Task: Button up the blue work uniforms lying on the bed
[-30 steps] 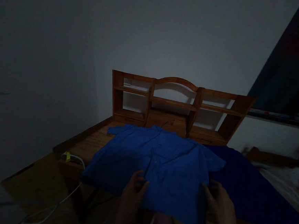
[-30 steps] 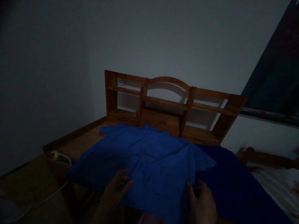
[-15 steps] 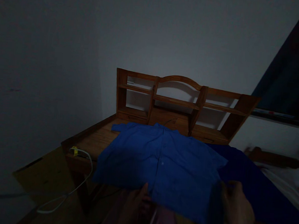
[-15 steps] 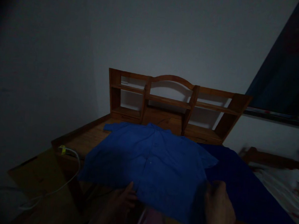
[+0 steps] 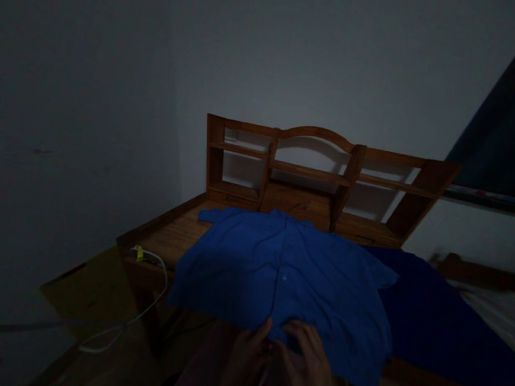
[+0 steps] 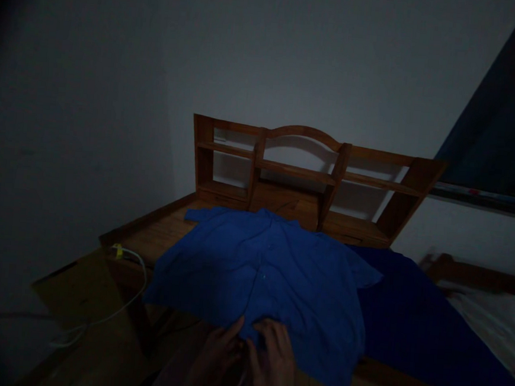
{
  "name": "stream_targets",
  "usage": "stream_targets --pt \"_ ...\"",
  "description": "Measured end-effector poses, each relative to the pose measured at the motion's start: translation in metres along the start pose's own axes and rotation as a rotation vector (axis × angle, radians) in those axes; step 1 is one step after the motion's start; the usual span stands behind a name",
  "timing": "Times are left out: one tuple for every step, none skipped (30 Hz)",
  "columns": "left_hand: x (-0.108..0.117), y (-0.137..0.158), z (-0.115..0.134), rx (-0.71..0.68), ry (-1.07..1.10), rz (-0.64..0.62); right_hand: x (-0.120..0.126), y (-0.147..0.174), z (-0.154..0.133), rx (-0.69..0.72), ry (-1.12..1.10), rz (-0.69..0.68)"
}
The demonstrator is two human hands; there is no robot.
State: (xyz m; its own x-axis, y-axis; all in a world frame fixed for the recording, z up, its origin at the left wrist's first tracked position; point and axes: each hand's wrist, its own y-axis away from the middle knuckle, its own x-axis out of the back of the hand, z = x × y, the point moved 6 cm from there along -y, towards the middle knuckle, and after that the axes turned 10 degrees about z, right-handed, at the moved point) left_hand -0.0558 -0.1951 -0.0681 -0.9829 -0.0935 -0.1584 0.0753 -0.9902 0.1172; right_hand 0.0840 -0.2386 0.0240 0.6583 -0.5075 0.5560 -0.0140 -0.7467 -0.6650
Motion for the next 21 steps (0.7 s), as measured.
stream_targets --pt "0.0 -0.001 0.001 -0.061 -0.07 0.017 -0.003 0.001 0.0 -0.003 -0.001 -0.013" --pt "0.001 -0.002 0.002 -0.111 -0.129 0.041 -0.004 0.002 0.0 -0.007 -0.002 -0.026" --pt "0.003 -0.002 0.004 -0.146 -0.168 0.066 -0.005 0.002 0.0 -0.014 -0.001 -0.034" --pt "0.004 -0.001 0.005 -0.168 -0.188 0.086 -0.005 0.002 0.0 -0.021 0.001 -0.043" --pt "0.005 -0.001 0.006 -0.182 -0.196 0.098 -0.005 0.001 0.001 -0.027 0.004 -0.054" --pt "0.006 0.0 0.007 -0.192 -0.2 0.107 -0.005 0.0 0.001 -0.033 0.005 -0.066" --pt "0.006 0.001 0.007 -0.197 -0.205 0.109 -0.006 -0.002 0.0 -0.036 0.005 -0.07" --pt "0.006 0.002 0.008 -0.198 -0.209 0.107 -0.006 -0.004 -0.001 -0.036 0.005 -0.069" --pt "0.006 0.003 0.008 -0.199 -0.213 0.11 -0.006 -0.007 -0.002 -0.034 0.005 -0.059" --pt "0.006 0.004 0.009 -0.204 -0.217 0.118 -0.006 -0.01 -0.004 -0.031 0.007 -0.044" --pt "0.006 0.004 0.01 -0.21 -0.218 0.13 -0.006 -0.013 -0.006 -0.029 0.009 -0.026" --pt "0.007 0.005 0.012 -0.217 -0.219 0.147 -0.007 -0.014 -0.008 -0.029 0.008 -0.011" --pt "0.009 0.005 0.014 -0.225 -0.218 0.164 -0.008 -0.015 -0.011 -0.034 0.003 0.001" --pt "0.01 0.006 0.016 -0.229 -0.218 0.175 -0.009 -0.015 -0.013 -0.047 -0.007 0.01" --pt "0.011 0.006 0.018 -0.23 -0.219 0.177 -0.01 -0.015 -0.014 -0.066 -0.02 0.016" --pt "0.011 0.006 0.021 -0.229 -0.218 0.174 -0.011 -0.013 -0.016 -0.089 -0.037 0.018" --pt "0.011 0.006 0.023 -0.225 -0.213 0.169 -0.012 -0.011 -0.016 -0.113 -0.055 0.02" --pt "0.011 0.006 0.026 -0.214 -0.198 0.157 -0.013 -0.009 -0.016 -0.14 -0.075 0.023" --pt "0.009 0.006 0.028 -0.196 -0.172 0.142 -0.013 -0.008 -0.015 -0.168 -0.097 0.029" --pt "0.007 0.006 0.03 -0.173 -0.139 0.127 -0.013 -0.007 -0.013 -0.197 -0.122 0.04" --pt "0.004 0.007 0.032 -0.149 -0.105 0.11 -0.011 -0.006 -0.011 -0.229 -0.147 0.061"
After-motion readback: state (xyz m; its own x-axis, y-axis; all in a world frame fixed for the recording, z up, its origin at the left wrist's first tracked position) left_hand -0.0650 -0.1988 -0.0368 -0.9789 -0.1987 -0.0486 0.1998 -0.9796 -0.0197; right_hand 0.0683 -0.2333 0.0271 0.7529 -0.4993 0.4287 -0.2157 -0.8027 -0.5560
